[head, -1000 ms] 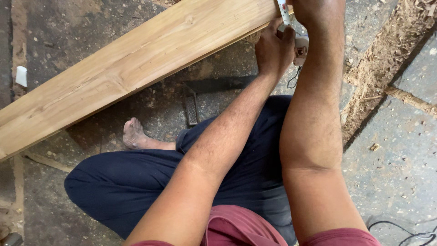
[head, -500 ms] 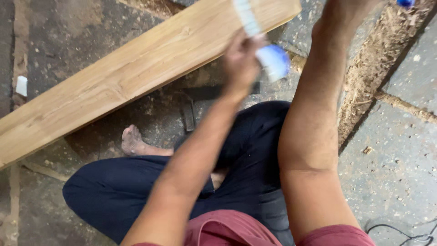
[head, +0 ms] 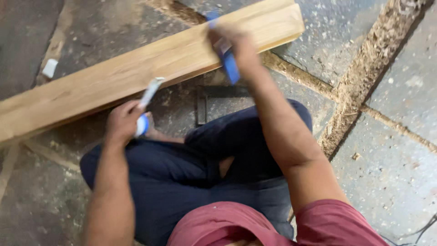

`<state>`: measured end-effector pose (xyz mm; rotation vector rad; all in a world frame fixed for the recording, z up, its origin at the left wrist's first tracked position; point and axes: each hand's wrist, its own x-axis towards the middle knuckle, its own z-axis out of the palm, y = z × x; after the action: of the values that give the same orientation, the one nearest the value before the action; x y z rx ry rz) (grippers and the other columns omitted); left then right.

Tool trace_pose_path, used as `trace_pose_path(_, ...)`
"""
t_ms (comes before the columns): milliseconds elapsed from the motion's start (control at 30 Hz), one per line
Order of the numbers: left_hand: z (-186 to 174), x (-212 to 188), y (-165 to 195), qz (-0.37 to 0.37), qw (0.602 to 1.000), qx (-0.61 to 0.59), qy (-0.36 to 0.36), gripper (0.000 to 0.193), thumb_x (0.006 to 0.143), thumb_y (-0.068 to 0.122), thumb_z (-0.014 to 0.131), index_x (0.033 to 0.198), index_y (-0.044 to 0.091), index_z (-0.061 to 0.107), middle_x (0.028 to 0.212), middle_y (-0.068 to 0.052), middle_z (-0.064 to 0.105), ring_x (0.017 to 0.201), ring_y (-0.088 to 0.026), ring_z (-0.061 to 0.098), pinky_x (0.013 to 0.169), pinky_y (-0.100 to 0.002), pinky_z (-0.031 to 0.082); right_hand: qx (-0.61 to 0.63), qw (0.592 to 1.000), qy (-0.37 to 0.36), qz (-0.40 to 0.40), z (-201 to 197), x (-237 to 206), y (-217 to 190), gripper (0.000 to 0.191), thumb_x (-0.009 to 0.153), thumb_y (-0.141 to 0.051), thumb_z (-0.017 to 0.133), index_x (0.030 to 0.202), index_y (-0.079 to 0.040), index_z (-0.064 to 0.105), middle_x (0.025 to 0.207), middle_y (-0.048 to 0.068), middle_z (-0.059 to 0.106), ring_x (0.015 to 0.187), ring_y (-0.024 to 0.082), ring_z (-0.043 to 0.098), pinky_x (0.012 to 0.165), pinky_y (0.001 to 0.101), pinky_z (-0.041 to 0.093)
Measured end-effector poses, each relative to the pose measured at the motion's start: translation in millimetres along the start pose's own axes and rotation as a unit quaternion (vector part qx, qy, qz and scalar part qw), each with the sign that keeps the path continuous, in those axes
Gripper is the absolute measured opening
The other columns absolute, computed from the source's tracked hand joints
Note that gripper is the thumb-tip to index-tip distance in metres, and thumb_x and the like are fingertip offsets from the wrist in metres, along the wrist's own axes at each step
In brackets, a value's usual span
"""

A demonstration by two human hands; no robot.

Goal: The person sits on the floor next to long wooden planks and uses a tape measure to take measurements along the boards. They hold the tape in place with one hand and mark measured positions on the wood with a blue pen, repeating the measure-and-mark process at different spots and repositioning the planks between measurements.

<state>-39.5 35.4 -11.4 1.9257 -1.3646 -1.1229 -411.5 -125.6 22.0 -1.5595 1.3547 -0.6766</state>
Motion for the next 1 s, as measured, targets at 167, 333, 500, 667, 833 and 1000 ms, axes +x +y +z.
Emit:
trace_pose_path(167, 40, 10, 4, 0.134, 0.983, 0.117, -0.052, 0.03, 0.088, 0.018, 0.058, 0.11, 0.013, 0.077, 0.109, -0.016, 0.075, 0.101, -0.035, 0.073, 0.088, -0.045, 0.056, -0.269, 0.881, -0.044, -0.387, 87, -56, -28, 0.03, 0.09, -0.03, 0.077, 0.116, -0.015, 0.074, 0.121, 0.016, 0.072, 0.115, 0.04, 0.067, 0.099, 0.0473, 0.053)
trace_pose_path(333, 50, 6, 18, 0.129, 0.946, 0.261, -0.144, 0.025, 0.086, 0.02, 0.06, 0.105, 0.02, 0.075, 0.107, -0.015, 0.074, 0.103, -0.039, 0.069, 0.087, -0.054, 0.056, -0.232, 0.928, -0.06, -0.285, 115, -86, -12, 0.021, 0.091, -0.021, 0.082, 0.107, -0.009, 0.075, 0.099, 0.015, 0.072, 0.091, 0.036, 0.071, 0.078, 0.0437, 0.057)
trace_pose_path(500, 49, 7, 30, 0.104, 0.933, 0.28, -0.202, 0.031, 0.079, 0.016, 0.064, 0.109, 0.018, 0.074, 0.118, -0.011, 0.072, 0.112, -0.036, 0.067, 0.089, -0.061, 0.052, -0.151, 0.965, -0.04, -0.211, 120, -101, 21, 0.021, 0.092, -0.018, 0.084, 0.107, -0.007, 0.074, 0.091, 0.009, 0.069, 0.082, 0.02, 0.066, 0.075, 0.0326, 0.052)
trace_pose_path(667, 50, 7, 35, 0.111, 0.916, 0.308, -0.23, 0.037, 0.075, 0.011, 0.064, 0.11, 0.015, 0.076, 0.116, -0.01, 0.072, 0.11, -0.031, 0.069, 0.086, -0.055, 0.056, -0.148, 0.979, -0.001, -0.138, 123, -106, 52, 0.023, 0.099, -0.02, 0.087, 0.102, -0.002, 0.072, 0.084, 0.003, 0.065, 0.08, 0.011, 0.056, 0.074, 0.028, 0.048)
trace_pose_path(833, 53, 2, 36, 0.18, 0.913, 0.303, -0.202, 0.028, 0.083, 0.015, 0.06, 0.104, 0.011, 0.079, 0.11, -0.013, 0.077, 0.106, -0.032, 0.072, 0.091, -0.045, 0.057, 0.04, 0.997, -0.014, -0.069, 120, -105, 60, 0.017, 0.099, -0.008, 0.08, 0.109, -0.002, 0.067, 0.087, 0.004, 0.066, 0.076, 0.012, 0.061, 0.069, 0.0269, 0.05)
trace_pose_path(1000, 53, -3, 36, 0.165, 0.932, 0.278, -0.162, 0.036, 0.087, 0.04, 0.067, 0.1, 0.009, 0.079, 0.108, -0.015, 0.075, 0.107, -0.031, 0.07, 0.092, -0.044, 0.055, 0.132, 0.99, -0.003, -0.04, 119, -114, 55, 0.017, 0.1, 0.003, 0.069, 0.116, -0.002, 0.064, 0.099, 0.008, 0.07, 0.083, 0.016, 0.067, 0.076, 0.0299, 0.058)
